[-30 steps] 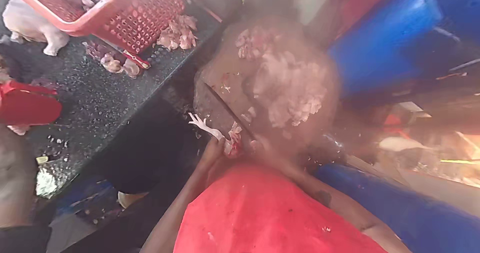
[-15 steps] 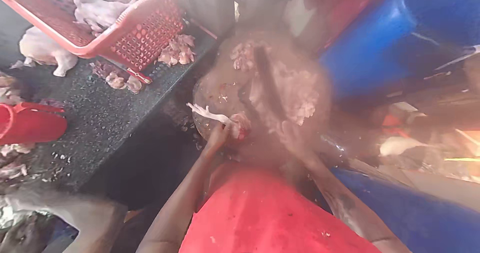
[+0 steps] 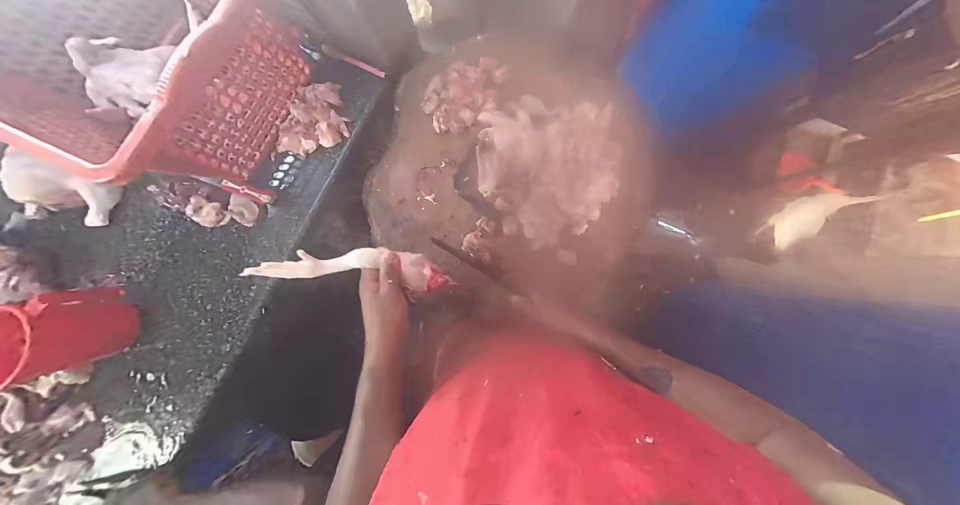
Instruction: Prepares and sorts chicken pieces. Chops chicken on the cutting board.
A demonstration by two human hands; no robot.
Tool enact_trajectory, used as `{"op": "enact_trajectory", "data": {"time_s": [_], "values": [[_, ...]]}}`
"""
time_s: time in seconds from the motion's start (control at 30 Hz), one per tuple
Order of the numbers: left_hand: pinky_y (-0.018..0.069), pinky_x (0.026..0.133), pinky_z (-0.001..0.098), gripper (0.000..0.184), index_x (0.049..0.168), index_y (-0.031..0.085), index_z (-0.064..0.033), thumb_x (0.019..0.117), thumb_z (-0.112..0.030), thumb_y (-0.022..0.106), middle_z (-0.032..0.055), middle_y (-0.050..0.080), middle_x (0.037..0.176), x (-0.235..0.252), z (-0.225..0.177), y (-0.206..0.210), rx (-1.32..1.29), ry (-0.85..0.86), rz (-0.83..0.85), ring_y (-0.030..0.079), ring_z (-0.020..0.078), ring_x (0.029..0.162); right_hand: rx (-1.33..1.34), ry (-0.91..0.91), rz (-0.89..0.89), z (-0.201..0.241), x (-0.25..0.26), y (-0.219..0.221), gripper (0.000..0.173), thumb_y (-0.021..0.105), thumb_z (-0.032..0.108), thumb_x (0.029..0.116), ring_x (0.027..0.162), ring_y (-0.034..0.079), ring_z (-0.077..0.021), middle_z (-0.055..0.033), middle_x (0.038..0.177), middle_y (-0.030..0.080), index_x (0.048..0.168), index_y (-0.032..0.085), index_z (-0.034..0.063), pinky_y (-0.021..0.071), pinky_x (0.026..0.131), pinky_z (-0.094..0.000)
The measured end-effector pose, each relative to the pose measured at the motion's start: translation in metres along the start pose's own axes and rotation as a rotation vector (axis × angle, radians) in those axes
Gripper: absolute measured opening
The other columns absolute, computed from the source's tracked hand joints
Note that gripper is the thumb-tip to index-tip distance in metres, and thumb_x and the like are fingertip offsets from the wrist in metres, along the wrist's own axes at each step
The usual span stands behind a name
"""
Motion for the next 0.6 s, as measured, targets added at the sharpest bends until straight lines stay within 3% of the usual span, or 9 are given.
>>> {"op": "enact_trajectory", "data": {"time_s": [0.1, 0.17, 0.23, 0.27, 0.3, 0.37, 0.47, 0.57, 0.6], "values": [[0.0586, 0.095, 0.0384, 0.044, 0.143, 0.048, -0.0021, 0.1073, -0.027, 0.048, 0.0089, 0.068, 0.122, 0.021, -0.023, 0.027, 0.052, 0.018, 0.422, 0.069, 0.0171, 0.104, -0.176, -0.009, 0.05, 0.002, 0.002, -0.005, 0.06, 0.042, 0.053, 0.1073, 0.113, 0.066, -0.0415, -0.0245, 0.119, 0.068, 0.137, 0.059, 0.0044, 0.0493, 0.097, -0.0634], [0.0532, 0.102, 0.0415, 0.042, 0.141, 0.054, -0.0015, 0.1041, -0.022, 0.059, 0.0132, 0.065, 0.131, 0.032, -0.008, 0.067, 0.49, 0.105, 0.74, 0.065, 0.0212, 0.116, -0.319, -0.06, 0.074, 0.011, 0.0, -0.008, 0.057, 0.046, 0.051, 0.1066, 0.114, 0.065, -0.0444, -0.0255, 0.119, 0.068, 0.136, 0.059, 0.0043, 0.0484, 0.097, -0.0658], [0.042, 0.113, 0.055, 0.055, 0.147, 0.055, -0.0168, 0.0968, -0.035, 0.068, 0.0116, 0.054, 0.149, 0.037, 0.032, 0.1, 1.058, 0.262, 0.871, 0.052, 0.0297, 0.137, -0.456, -0.148, 0.017, 0.014, -0.002, -0.012, 0.053, 0.053, 0.046, 0.1045, 0.118, 0.063, -0.0453, -0.0248, 0.125, 0.066, 0.139, 0.057, 0.0052, 0.0465, 0.099, -0.0675], [0.0428, 0.109, 0.0621, 0.054, 0.145, 0.057, -0.0189, 0.095, -0.036, 0.068, 0.0134, 0.052, 0.152, 0.038, 0.051, 0.107, 1.2, 0.323, 0.863, 0.05, 0.0366, 0.139, -0.501, -0.184, -0.032, 0.015, -0.005, -0.014, 0.053, 0.059, 0.039, 0.1019, 0.123, 0.059, -0.0465, -0.0256, 0.13, 0.064, 0.141, 0.057, 0.0046, 0.0432, 0.103, -0.0684], [0.0429, 0.109, 0.0636, 0.043, 0.135, 0.065, -0.0187, 0.0948, -0.035, 0.068, 0.0127, 0.052, 0.151, 0.041, 0.061, 0.11, 1.235, 0.343, 0.834, 0.048, 0.0386, 0.139, -0.523, -0.244, -0.095, 0.01, -0.006, -0.016, 0.048, 0.066, 0.034, 0.098, 0.117, 0.063, -0.0469, -0.0255, 0.124, 0.067, 0.135, 0.062, 0.0043, 0.0468, 0.097, -0.0683], [0.0421, 0.111, 0.0592, 0.026, 0.12, 0.073, -0.0159, 0.1007, -0.027, 0.06, 0.0096, 0.057, 0.146, 0.044, 0.047, 0.104, 1.171, 0.331, 0.785, 0.05, 0.0336, 0.138, -0.45, -0.307, -0.085, -0.006, -0.013, -0.022, 0.045, 0.066, 0.037, 0.0991, 0.114, 0.065, -0.0446, -0.0229, 0.12, 0.07, 0.134, 0.064, 0.0085, 0.0487, 0.096, -0.0673], [0.0523, 0.104, 0.048, 0.023, 0.106, 0.074, -0.0069, 0.1032, -0.012, 0.052, 0.0067, 0.07, 0.127, 0.037, -0.002, 0.075, 0.799, 0.281, 0.642, 0.066, 0.0208, 0.12, -0.152, -0.203, 0.041, -0.04, -0.03, -0.032, 0.044, 0.056, 0.042, 0.1051, 0.112, 0.067, -0.0375, -0.0207, 0.117, 0.07, 0.129, 0.066, 0.0059, 0.0493, 0.099, -0.0611], [0.0535, 0.101, 0.042, 0.024, 0.114, 0.068, -0.0041, 0.1034, -0.009, 0.047, 0.0089, 0.07, 0.124, 0.047, -0.005, 0.051, 0.602, 0.191, 0.492, 0.066, 0.0183, 0.116, 0.096, -0.009, -0.023, -0.059, -0.035, -0.056, 0.046, 0.048, 0.041, 0.1084, 0.094, 0.065, -0.0338, -0.022, 0.104, 0.066, 0.126, 0.062, 0.0005, 0.0505, 0.089, -0.0566], [0.0536, 0.099, 0.0422, 0.027, 0.12, 0.067, -0.0049, 0.1045, -0.01, 0.047, 0.0102, 0.069, 0.124, 0.052, 0.002, 0.053, 0.617, 0.152, 0.474, 0.066, 0.0192, 0.113, 0.098, 0.036, -0.068, -0.064, -0.036, -0.066, 0.048, 0.047, 0.043, 0.1086, 0.097, 0.065, -0.0342, -0.022, 0.109, 0.065, 0.131, 0.059, 0.0022, 0.0506, 0.091, -0.057]]}}
Point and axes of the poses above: each hand's wrist, its own x-axis towards the middle knuckle, its own y-axis out of the palm, z = x × y, the point moved 5 cm from there along x, towards the middle knuckle
